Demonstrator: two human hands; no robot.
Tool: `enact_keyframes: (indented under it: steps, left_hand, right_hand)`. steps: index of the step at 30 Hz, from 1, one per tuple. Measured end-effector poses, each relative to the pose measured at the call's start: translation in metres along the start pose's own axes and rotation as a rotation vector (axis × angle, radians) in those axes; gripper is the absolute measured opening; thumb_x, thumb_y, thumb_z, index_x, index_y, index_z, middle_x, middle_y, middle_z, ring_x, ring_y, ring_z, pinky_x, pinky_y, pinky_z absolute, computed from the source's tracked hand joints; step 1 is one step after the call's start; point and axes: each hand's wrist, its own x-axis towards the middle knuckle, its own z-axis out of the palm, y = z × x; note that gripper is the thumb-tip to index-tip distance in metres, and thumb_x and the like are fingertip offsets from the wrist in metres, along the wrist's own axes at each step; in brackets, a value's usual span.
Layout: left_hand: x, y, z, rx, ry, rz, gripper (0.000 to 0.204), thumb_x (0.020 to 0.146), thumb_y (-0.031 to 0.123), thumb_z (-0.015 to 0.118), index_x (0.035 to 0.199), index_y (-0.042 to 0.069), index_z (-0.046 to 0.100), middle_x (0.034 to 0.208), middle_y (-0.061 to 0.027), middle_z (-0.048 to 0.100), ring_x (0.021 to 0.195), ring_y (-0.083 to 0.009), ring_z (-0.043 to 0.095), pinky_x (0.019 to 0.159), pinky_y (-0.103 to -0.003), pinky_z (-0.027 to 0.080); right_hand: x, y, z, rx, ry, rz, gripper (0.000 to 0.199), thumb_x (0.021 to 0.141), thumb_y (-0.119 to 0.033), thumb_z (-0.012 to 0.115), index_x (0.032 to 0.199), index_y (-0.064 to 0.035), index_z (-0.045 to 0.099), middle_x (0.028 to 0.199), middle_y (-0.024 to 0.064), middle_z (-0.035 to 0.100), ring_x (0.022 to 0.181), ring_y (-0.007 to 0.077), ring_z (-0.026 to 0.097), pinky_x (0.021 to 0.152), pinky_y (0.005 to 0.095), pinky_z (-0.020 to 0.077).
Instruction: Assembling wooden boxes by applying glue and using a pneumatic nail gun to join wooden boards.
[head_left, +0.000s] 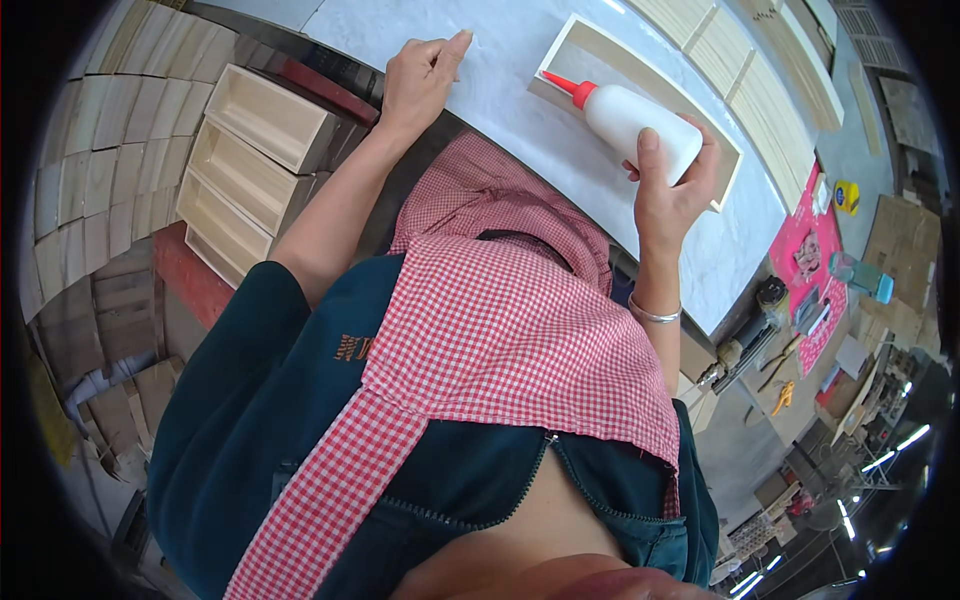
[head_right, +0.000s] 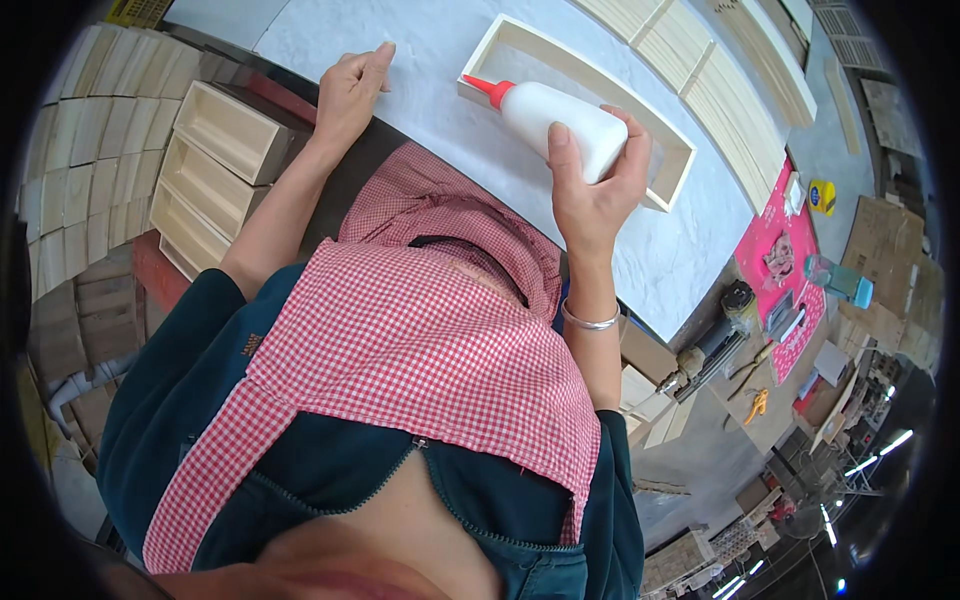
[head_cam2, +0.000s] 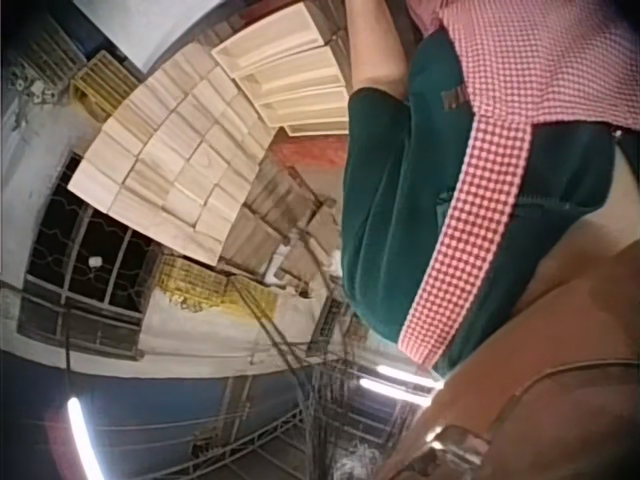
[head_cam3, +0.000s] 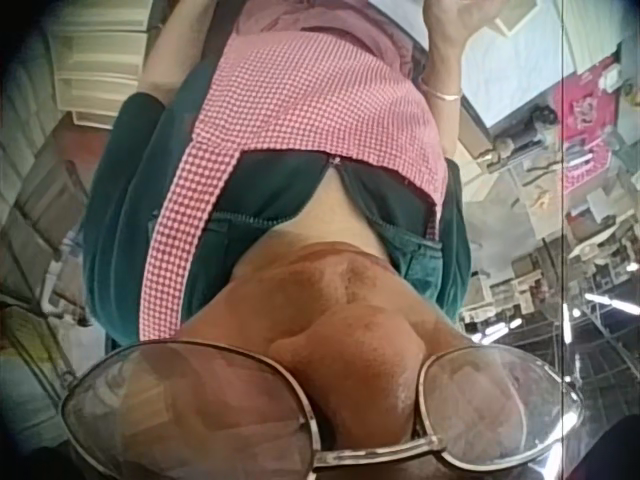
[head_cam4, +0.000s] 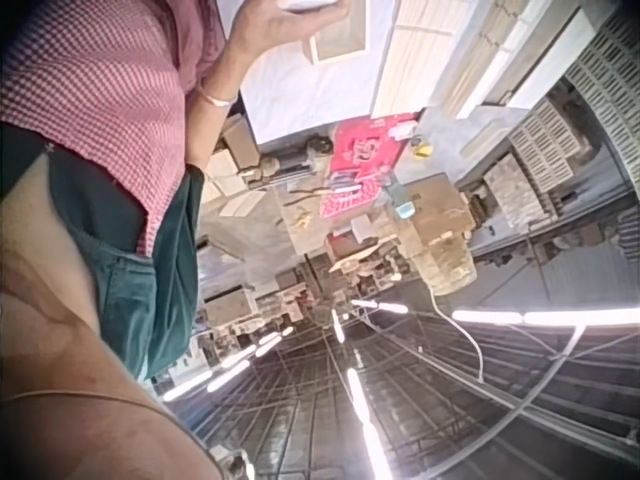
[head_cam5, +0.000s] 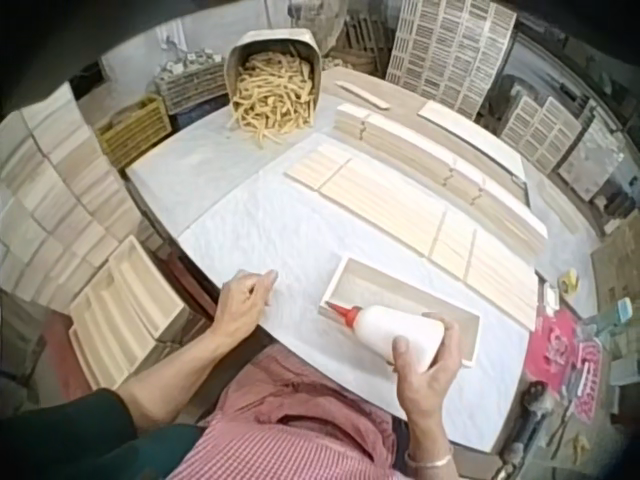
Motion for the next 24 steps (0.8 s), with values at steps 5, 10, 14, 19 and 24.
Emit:
enact_keyframes:
  steps: [5,10,14,19,24]
  left_hand:
    - [0.002,-0.002,0.0,-0.003,0.026,0.021,0.062,0.099,0.049,0.058,0.06,0.001,0.056,0.06,-0.0039,0.056,0.064,-0.0162,0.05,0.062,-0.029,0.043]
    - [0.001,0.001,-0.002,-0.034,0.014,-0.025,0.061,0.099,0.048,0.059,0.06,0.001,0.056,0.062,-0.0038,0.058,0.066,-0.0157,0.05,0.062,-0.029,0.043]
    - [-0.001,0.001,-0.003,-0.055,0.013,-0.029,0.059,0.099,0.046,0.06,0.06,0.002,0.056,0.064,-0.004,0.059,0.066,-0.0151,0.05,0.063,-0.028,0.043]
    - [-0.002,-0.001,-0.003,-0.094,0.016,-0.014,0.055,0.099,0.041,0.062,0.061,0.001,0.056,0.065,-0.0039,0.058,0.065,-0.0142,0.049,0.063,-0.027,0.042]
    - [-0.002,0.001,-0.004,-0.097,0.019,-0.02,0.052,0.099,0.038,0.063,0.062,0.001,0.057,0.065,-0.0039,0.058,0.065,-0.0135,0.049,0.063,-0.026,0.042]
  right_hand:
    - [0.006,0.001,0.004,-0.078,-0.005,-0.028,0.052,0.089,-0.03,0.076,0.127,-0.0035,0.051,0.111,0.0186,0.061,0.093,0.0317,0.069,0.062,0.0307,0.0608]
    - [0.015,0.001,0.007,-0.118,0.011,-0.087,0.052,0.089,-0.03,0.077,0.125,-0.0032,0.051,0.11,0.0185,0.061,0.093,0.0323,0.069,0.062,0.0311,0.061]
    - [0.028,0.005,0.011,-0.138,0.044,-0.161,0.052,0.089,-0.031,0.077,0.124,-0.0025,0.051,0.107,0.0179,0.061,0.09,0.031,0.069,0.061,0.0318,0.061]
    - [0.048,0.007,0.018,-0.142,0.114,-0.156,0.053,0.084,-0.029,0.081,0.119,-0.0007,0.054,0.102,0.015,0.064,0.085,0.0262,0.066,0.072,0.0329,0.0556]
    - [0.061,0.009,0.022,-0.165,0.155,-0.186,0.053,0.084,-0.03,0.081,0.118,-0.0001,0.055,0.1,0.0153,0.064,0.084,0.0256,0.066,0.071,0.0323,0.0552]
